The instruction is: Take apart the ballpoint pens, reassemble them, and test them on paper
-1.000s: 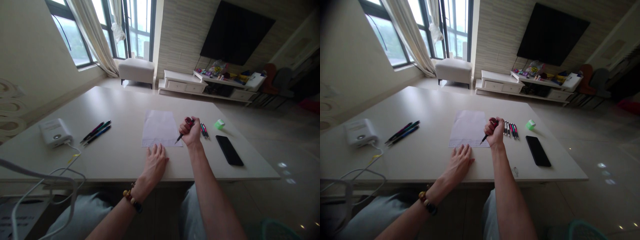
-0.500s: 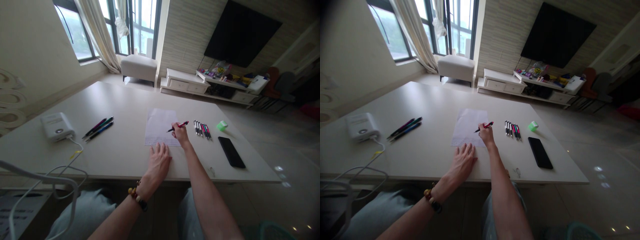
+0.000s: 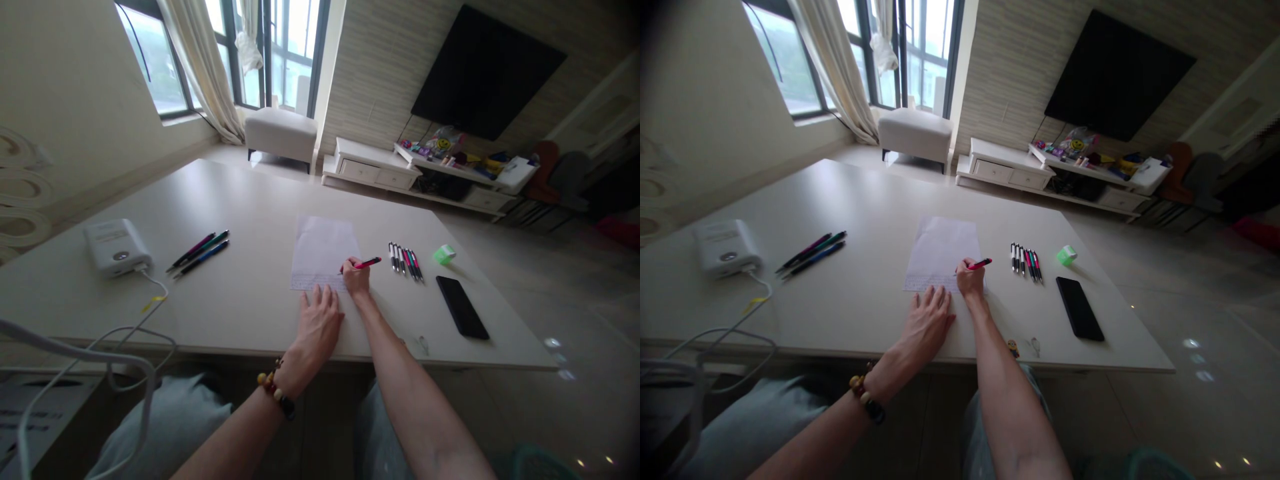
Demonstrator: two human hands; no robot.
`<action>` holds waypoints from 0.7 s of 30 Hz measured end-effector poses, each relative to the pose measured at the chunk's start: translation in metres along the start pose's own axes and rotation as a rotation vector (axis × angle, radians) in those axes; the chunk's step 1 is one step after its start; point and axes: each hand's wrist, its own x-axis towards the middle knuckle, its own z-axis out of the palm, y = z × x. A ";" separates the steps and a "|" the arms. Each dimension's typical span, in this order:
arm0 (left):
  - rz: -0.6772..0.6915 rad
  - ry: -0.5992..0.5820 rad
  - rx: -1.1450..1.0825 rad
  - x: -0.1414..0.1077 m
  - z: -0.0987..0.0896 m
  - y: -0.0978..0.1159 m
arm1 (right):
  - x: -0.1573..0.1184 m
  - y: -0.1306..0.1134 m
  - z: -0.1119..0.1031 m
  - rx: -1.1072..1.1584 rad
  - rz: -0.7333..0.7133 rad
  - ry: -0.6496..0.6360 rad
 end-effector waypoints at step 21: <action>-0.012 0.005 -0.032 0.001 0.000 0.003 | 0.002 0.002 0.002 -0.008 0.016 -0.037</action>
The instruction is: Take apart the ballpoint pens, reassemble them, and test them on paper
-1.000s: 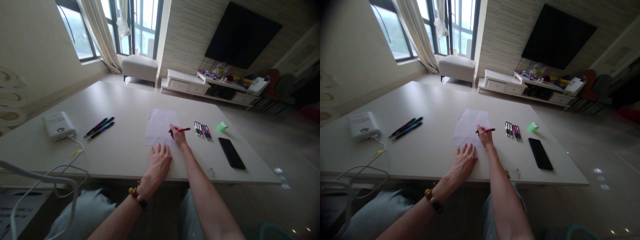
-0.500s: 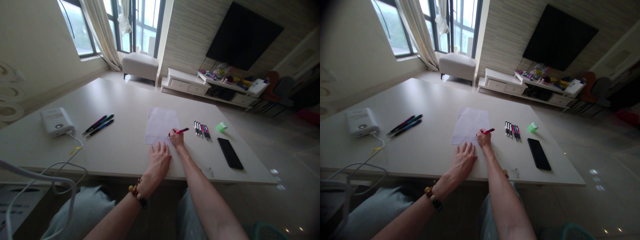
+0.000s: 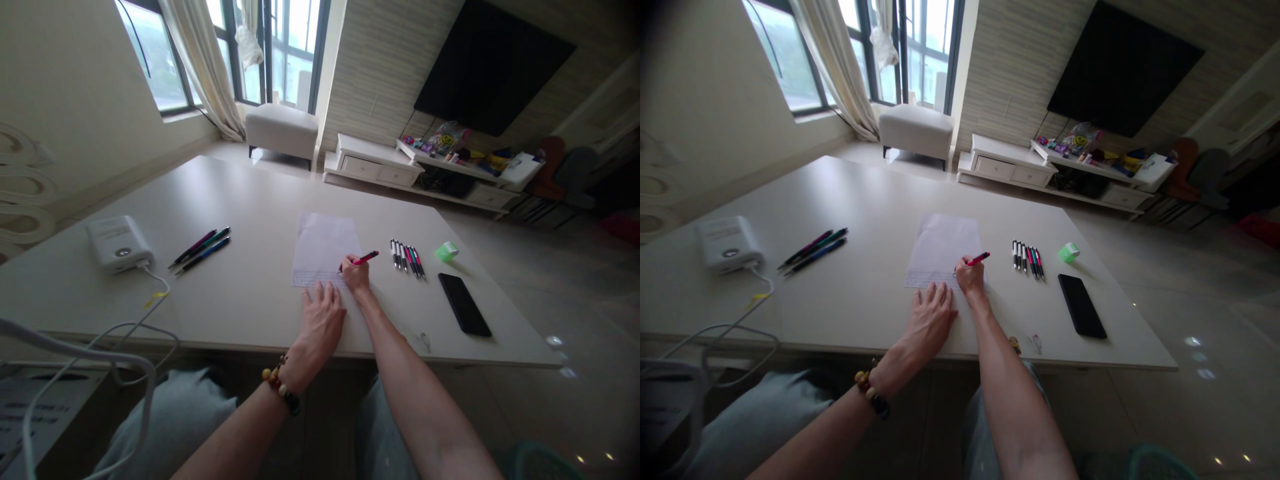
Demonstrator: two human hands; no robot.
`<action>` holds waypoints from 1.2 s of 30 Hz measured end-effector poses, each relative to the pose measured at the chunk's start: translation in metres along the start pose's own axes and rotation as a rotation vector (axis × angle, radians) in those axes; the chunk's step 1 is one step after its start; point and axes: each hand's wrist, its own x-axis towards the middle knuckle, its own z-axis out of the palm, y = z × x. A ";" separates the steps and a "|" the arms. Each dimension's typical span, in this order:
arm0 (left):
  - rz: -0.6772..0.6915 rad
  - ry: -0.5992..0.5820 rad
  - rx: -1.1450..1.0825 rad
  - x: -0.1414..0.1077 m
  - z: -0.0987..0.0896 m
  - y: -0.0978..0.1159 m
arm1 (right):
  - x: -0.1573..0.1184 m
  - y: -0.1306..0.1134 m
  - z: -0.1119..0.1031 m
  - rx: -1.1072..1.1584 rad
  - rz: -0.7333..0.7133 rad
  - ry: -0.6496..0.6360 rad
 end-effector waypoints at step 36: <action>-0.026 -0.029 -0.810 0.031 -0.012 0.004 | -0.041 -0.014 -0.100 -0.004 -0.037 -0.210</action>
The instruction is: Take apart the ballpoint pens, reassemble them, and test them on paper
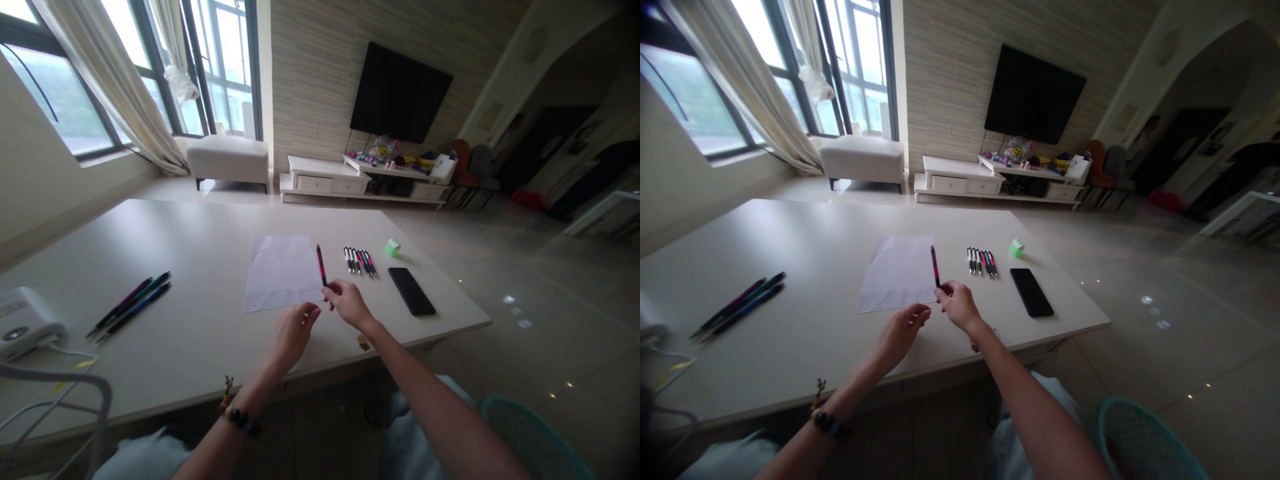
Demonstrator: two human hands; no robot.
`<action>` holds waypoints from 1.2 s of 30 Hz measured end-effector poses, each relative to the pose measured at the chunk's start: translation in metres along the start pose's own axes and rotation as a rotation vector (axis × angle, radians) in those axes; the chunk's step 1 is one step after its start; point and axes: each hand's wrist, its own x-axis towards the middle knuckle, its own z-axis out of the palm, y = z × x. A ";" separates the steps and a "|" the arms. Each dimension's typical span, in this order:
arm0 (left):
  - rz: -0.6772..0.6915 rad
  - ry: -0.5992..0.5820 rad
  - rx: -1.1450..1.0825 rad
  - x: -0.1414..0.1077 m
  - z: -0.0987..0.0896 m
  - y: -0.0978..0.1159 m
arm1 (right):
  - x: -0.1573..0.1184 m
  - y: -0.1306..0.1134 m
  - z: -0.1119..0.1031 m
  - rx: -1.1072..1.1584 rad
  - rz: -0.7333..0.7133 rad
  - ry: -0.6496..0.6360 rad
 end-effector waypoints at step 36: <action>-0.525 0.473 0.474 -0.038 -0.204 -0.094 | 0.023 -0.001 -0.002 -0.461 -0.120 0.283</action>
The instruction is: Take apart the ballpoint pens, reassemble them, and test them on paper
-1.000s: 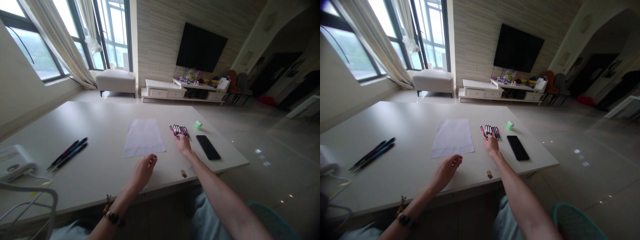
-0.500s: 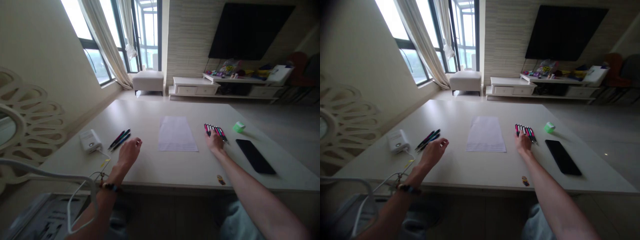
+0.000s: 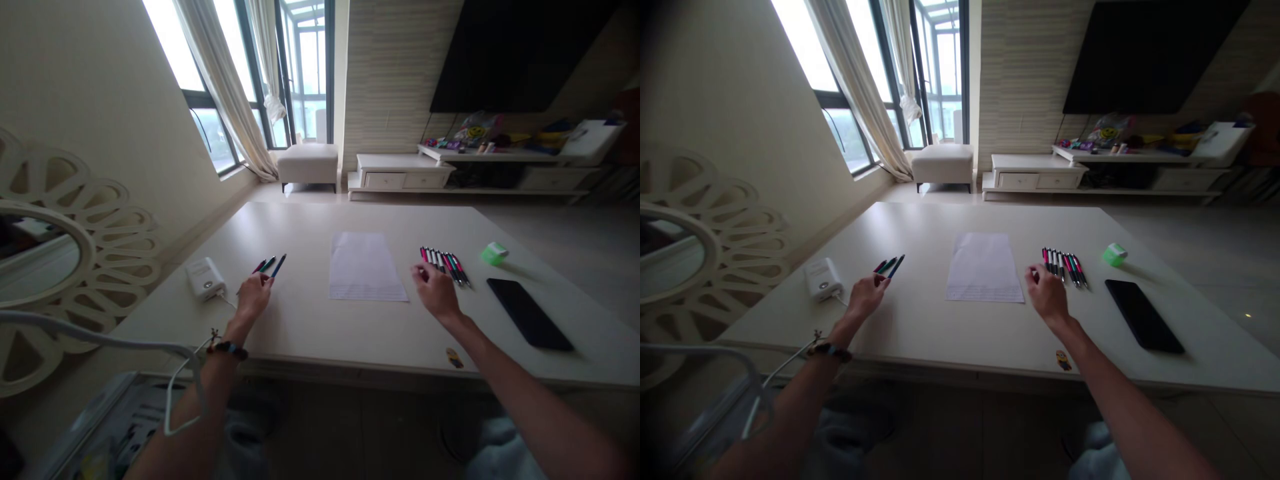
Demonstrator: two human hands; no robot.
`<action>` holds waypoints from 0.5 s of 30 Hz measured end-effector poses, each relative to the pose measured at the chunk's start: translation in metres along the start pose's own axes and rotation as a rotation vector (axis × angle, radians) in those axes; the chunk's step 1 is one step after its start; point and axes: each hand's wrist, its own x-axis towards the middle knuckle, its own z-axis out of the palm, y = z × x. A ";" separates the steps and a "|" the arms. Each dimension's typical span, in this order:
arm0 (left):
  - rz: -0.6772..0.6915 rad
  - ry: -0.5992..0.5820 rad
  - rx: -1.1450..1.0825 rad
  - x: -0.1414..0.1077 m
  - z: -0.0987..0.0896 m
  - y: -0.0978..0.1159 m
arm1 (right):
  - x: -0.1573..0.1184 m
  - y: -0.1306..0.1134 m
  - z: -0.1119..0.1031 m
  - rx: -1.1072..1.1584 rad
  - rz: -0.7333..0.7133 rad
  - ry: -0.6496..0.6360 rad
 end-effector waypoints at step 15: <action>0.406 -0.252 -0.764 -0.091 0.057 0.120 | -0.055 -0.072 -0.012 1.258 0.444 -0.905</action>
